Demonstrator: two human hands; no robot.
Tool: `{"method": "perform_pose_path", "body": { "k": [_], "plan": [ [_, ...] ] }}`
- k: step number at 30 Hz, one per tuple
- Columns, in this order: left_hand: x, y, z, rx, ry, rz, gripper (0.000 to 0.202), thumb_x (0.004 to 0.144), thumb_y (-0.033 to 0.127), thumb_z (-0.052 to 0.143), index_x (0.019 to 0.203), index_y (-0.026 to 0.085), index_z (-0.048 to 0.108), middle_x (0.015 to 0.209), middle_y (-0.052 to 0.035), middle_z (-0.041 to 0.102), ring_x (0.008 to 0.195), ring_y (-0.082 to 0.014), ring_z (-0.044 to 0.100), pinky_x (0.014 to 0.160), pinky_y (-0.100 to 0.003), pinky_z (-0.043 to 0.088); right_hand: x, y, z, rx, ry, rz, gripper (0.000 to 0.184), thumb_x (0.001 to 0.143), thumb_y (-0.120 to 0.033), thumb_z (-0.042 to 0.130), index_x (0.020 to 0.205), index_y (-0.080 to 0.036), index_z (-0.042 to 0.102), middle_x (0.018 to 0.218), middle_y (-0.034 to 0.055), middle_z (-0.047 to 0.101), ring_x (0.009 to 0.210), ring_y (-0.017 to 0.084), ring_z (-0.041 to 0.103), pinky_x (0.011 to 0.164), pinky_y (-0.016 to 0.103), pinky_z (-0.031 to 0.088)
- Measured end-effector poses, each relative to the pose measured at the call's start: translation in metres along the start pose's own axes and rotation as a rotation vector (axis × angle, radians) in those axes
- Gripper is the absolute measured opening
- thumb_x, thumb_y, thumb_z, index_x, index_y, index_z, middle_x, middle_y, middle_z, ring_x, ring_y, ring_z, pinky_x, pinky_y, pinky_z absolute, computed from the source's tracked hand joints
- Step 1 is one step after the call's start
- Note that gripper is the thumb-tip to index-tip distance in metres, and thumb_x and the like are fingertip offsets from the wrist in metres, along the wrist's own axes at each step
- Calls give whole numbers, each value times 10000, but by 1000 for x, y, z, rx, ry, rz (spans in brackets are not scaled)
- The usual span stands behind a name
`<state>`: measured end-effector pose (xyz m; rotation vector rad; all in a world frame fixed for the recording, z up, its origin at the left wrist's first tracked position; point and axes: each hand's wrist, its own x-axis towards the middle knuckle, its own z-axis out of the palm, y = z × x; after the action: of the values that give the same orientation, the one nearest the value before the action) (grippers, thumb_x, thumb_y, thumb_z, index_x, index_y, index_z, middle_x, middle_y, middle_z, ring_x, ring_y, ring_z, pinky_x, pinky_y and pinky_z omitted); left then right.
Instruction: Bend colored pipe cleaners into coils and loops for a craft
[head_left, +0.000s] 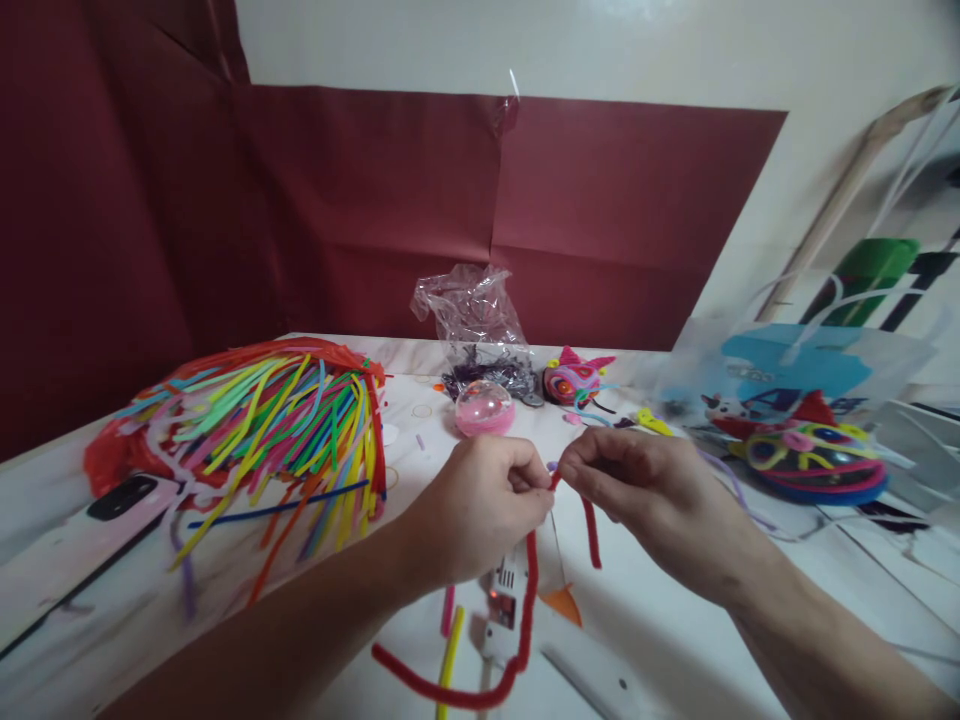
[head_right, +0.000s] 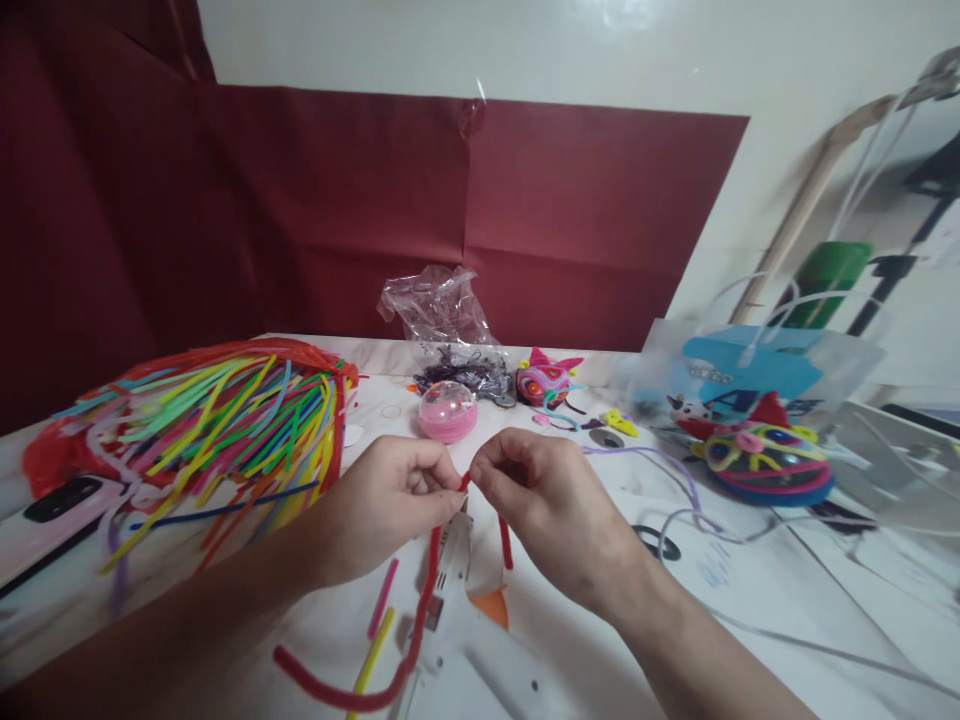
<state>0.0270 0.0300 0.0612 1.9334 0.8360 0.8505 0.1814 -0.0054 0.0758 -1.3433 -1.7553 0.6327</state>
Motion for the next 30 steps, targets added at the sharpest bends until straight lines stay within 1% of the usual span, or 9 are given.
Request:
{"method": "perform_pose_path", "body": {
  "k": [5, 8, 11, 13, 17, 19, 22, 25, 30],
  "plan": [
    [1, 4, -5, -28, -89, -104, 174, 741, 278, 513, 633, 147, 549, 471, 37, 481, 429, -72, 438, 412, -186, 325, 1, -1, -1, -2, -25, -6, 193, 732, -280, 506, 601, -152, 568, 496, -23, 469, 457, 88, 361, 421, 209, 309],
    [2, 5, -5, -84, -107, -139, 138, 731, 252, 530, 645, 145, 547, 454, 42, 471, 412, -67, 438, 405, -182, 333, 1, 0, -2, 32, -40, -2, 193, 732, -282, 530, 592, -156, 575, 496, -25, 470, 452, 85, 362, 422, 210, 303],
    [5, 4, -6, -224, -112, -180, 102, 684, 221, 597, 681, 143, 531, 491, 46, 489, 409, -59, 445, 388, -171, 330, 0, 4, -5, 92, -69, 34, 206, 740, -297, 558, 595, -152, 579, 482, -36, 448, 433, 71, 336, 405, 203, 277],
    [7, 2, -6, -366, -172, -212, 152, 661, 228, 638, 713, 135, 530, 546, 33, 530, 403, -48, 443, 380, -168, 332, 0, 6, -7, 155, -93, 60, 208, 745, -302, 573, 608, -147, 587, 463, -42, 443, 416, 62, 322, 388, 196, 254],
    [9, -4, -7, -615, -381, -286, 224, 671, 281, 661, 768, 119, 541, 706, -38, 627, 412, -30, 469, 388, -154, 327, 1, 10, -8, 320, -169, 98, 215, 734, -314, 605, 613, -137, 592, 447, -28, 496, 389, 50, 314, 365, 186, 222],
    [9, -5, -7, -682, -431, -309, 276, 658, 319, 678, 776, 106, 550, 734, -58, 636, 408, -18, 458, 387, -146, 310, 1, 10, -8, 394, -187, 126, 219, 721, -327, 622, 624, -133, 597, 445, -18, 517, 378, 49, 310, 353, 184, 206],
    [9, -7, -5, -747, -426, -324, 355, 599, 371, 724, 722, 84, 556, 645, -21, 585, 383, 2, 407, 363, -139, 254, 1, 10, -8, 457, -180, 157, 209, 699, -324, 647, 636, -128, 607, 465, -5, 550, 372, 43, 303, 345, 179, 186],
    [10, -7, -2, -818, -452, -356, 399, 532, 374, 770, 676, 91, 530, 545, 39, 481, 372, 6, 371, 349, -141, 197, 0, 7, -7, 494, -164, 189, 196, 674, -311, 672, 617, -134, 611, 453, -21, 530, 366, 36, 289, 345, 176, 166],
    [8, -8, 2, -913, -498, -379, 430, 521, 373, 784, 711, 109, 503, 523, 70, 404, 366, 8, 323, 348, -149, 149, -2, 3, -6, 583, -178, 179, 201, 638, -314, 711, 596, -140, 619, 443, -34, 504, 374, 36, 283, 360, 187, 151]
  ]
}}
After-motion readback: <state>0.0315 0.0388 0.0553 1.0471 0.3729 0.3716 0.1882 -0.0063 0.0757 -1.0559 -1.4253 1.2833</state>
